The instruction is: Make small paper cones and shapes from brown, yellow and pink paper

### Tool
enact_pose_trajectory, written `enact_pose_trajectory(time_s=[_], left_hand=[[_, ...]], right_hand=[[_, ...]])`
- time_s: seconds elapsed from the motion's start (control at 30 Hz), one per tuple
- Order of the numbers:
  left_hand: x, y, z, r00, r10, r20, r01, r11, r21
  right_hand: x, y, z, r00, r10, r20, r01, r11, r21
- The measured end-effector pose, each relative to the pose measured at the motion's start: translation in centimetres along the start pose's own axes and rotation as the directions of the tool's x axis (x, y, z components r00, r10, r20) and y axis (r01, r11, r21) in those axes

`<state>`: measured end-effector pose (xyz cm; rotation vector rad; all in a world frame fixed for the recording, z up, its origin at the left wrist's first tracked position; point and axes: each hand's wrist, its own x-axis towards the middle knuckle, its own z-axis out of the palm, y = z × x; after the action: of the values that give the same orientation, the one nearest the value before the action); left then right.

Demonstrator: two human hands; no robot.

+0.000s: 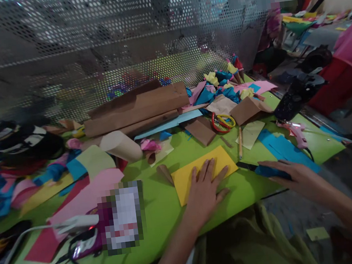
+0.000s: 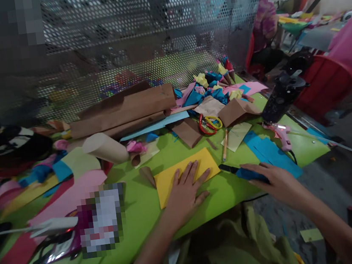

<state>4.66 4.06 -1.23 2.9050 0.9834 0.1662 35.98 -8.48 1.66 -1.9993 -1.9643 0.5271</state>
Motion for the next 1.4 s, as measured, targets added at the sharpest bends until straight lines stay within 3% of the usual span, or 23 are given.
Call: enact_pose_trajectory(time_s=[0.1,0.2,0.8,1.4], left_hand=[[0.1,0.0,-0.1,1.0,0.001,0.003,-0.001,1.0,-0.002],[0.1,0.0,-0.1,1.0,0.002,-0.007,-0.002,1.0,0.0],[0.2,0.1,-0.4,1.0,0.001,0.029,0.0,1.0,-0.025],[0.0,0.2,-0.4,0.999,0.001,0.035,0.0,0.999,-0.034]], right_hand=[[0.1,0.1,-0.1,0.995,-0.021,0.102,0.012,0.997,0.082],[0.2,0.2,-0.2,0.992,-0.025,0.122,0.013,0.995,0.1],[1.5,1.0,-0.5,0.985,-0.089,0.145,0.086,0.996,0.027],[0.7,-2.1,1.3,0.985,-0.094,0.144,0.092,0.996,0.016]])
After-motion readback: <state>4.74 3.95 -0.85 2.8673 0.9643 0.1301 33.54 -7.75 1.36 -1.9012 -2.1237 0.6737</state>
